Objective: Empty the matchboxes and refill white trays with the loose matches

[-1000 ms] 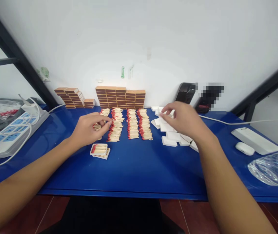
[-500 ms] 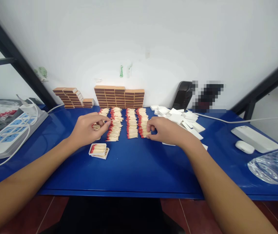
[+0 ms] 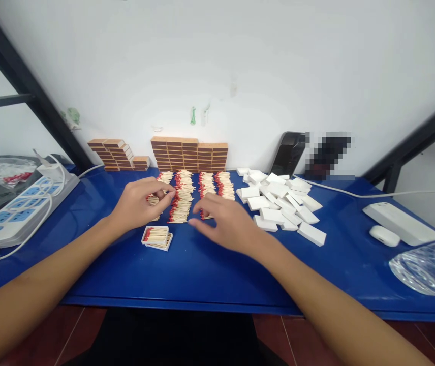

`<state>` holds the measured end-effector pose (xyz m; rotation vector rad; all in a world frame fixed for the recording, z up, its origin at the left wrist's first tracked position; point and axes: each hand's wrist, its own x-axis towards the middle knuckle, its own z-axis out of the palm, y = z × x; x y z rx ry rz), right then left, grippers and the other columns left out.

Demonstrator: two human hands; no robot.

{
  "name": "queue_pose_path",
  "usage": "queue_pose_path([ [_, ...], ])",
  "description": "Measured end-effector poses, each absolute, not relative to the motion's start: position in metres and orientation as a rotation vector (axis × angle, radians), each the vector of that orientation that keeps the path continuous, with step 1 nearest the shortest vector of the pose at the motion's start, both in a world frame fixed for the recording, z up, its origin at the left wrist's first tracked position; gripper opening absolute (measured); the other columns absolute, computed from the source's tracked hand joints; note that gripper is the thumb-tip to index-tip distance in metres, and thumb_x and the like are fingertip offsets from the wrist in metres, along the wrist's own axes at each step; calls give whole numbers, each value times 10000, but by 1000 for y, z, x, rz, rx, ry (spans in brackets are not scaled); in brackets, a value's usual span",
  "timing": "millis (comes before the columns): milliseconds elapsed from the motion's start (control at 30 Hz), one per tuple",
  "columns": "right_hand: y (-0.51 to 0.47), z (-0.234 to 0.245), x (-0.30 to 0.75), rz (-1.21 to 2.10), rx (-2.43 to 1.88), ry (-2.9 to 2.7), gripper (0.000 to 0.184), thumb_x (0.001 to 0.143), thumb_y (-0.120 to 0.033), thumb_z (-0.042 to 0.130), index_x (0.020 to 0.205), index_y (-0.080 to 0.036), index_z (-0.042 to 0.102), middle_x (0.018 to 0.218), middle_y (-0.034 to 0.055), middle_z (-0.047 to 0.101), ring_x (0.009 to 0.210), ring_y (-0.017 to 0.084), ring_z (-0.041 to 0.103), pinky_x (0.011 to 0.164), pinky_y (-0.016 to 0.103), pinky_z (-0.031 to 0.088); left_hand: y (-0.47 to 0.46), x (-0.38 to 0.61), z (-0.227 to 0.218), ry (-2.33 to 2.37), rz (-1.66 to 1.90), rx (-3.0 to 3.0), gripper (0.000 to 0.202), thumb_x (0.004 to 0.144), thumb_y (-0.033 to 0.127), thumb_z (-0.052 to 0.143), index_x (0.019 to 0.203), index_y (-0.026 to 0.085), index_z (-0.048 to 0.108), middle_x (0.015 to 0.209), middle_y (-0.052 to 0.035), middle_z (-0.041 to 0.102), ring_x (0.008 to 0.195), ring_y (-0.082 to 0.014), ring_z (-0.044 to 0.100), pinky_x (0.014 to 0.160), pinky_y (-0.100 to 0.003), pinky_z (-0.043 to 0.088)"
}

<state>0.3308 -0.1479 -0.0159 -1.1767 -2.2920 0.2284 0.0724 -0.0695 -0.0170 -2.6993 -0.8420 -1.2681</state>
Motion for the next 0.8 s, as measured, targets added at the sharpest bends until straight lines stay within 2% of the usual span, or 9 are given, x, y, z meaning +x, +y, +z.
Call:
queue_pose_path([
  [133, -160, -27, 290, 263, -1103, -2310, 385, 988, -503, 699, 1222, -199, 671, 1131, 98, 691, 940, 239, 692, 795, 372, 536, -65, 51, 13, -1015, -867, -2873, 184, 945, 350, 683, 996, 223, 807, 736, -6, 749, 665, -164, 677, 658, -287, 498],
  [233, -160, -28, 270, 356, -1115, -2348, 514, 936, -519, 763, 1310, -184, 652, 1239, 122, 675, 1060, 274, 699, 884, 411, 559, -61, 31, 45, -1165, -759, -3030, 244, 933, 432, 696, 992, 233, 825, 756, -8, 771, 651, -160, 688, 625, -273, 504],
  [400, -150, -20, 253, 486, -1119, -2423, 314, 933, -375, 784, 1177, -190, 713, 1148, 87, 703, 1042, 257, 696, 898, 401, 549, -51, 16, 72, -1268, -737, -3043, 320, 897, 488, 718, 1044, 226, 828, 837, -36, 798, 736, -192, 719, 685, -295, 556],
  [533, -139, -9, 244, 560, -1109, -2400, 327, 915, -390, 809, 1163, -189, 737, 1103, 75, 700, 952, 222, 679, 825, 358, 528, -41, 3, 67, -1292, -673, -3113, 355, 877, 518, 744, 1060, 227, 834, 871, -44, 805, 769, -200, 728, 700, -293, 562],
  [667, -103, 6, 227, 418, -1099, -2387, 269, 930, -374, 798, 1111, -180, 751, 1099, 79, 715, 975, 215, 661, 835, 336, 487, -24, -16, 51, -1320, -805, -3167, 427, 945, 606, 663, 1054, 232, 838, 950, -44, 819, 843, -206, 731, 733, -280, 545],
  [800, -38, 15, 201, 222, -1213, -2380, 265, 925, -387, 806, 1079, -176, 761, 1086, 84, 729, 980, 222, 664, 822, 319, 456, 3, -27, 21, -1466, -1047, -2923, 535, 1013, 635, 524, 1013, 193, 826, 915, -55, 808, 838, -231, 713, 763, -313, 520],
])
